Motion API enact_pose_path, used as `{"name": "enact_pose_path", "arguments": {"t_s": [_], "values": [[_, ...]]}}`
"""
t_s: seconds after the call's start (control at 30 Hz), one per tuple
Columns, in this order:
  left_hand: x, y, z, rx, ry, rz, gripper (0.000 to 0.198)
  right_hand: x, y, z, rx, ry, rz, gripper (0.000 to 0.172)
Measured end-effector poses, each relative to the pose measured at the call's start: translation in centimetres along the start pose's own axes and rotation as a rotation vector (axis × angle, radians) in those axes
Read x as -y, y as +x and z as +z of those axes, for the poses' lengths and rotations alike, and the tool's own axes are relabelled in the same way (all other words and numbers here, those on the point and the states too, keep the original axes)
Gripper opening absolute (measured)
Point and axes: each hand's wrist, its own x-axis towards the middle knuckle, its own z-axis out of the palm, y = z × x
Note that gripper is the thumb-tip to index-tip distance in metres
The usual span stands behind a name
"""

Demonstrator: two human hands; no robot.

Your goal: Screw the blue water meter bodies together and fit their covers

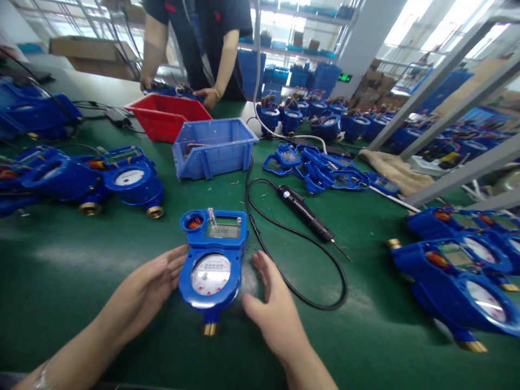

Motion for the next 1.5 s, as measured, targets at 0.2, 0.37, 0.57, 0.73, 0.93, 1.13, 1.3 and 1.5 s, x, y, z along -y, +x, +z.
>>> {"name": "enact_pose_path", "arguments": {"t_s": [0.2, 0.37, 0.57, 0.73, 0.93, 1.13, 1.3, 1.5], "values": [[0.1, 2.5, 2.1, 0.237, -0.053, -0.123, 0.036, 2.8, 1.7, 1.3, -0.098, 0.144, -0.015, 0.083], [0.0, 2.8, 2.7, 0.286, -0.043, -0.121, 0.036, 2.6, 2.7, 3.7, 0.004, 0.336, -0.031, 0.065], [-0.1, 2.4, 3.5, 0.202, -0.047, -0.140, 0.043, 0.5, 2.7, 4.1, -0.010, 0.428, -0.077, 0.070], [0.5, 2.0, 3.7, 0.181, -0.055, -0.069, 0.050, 0.1, 3.6, 3.1, 0.047, 0.549, -0.090, 0.071], [0.8, 3.3, 3.1, 0.421, -0.111, -0.012, 0.051, 0.0, 4.0, 0.8, 0.135, 0.586, -0.054, 0.060], [0.7, 4.8, 5.0, 0.288, -0.017, 0.062, 0.053, -0.6, 4.1, 0.0, 0.058, 0.482, -0.095, 0.057], [0.9, 4.3, 5.9, 0.222, 0.135, 0.229, 0.073, -1.5, 3.5, 0.0, 0.045, 0.428, -0.226, 0.090], [2.2, 1.4, 4.3, 0.455, 0.302, 0.365, 0.095, -1.4, 3.4, -0.6, -0.084, 0.729, 0.067, 0.051]]}}
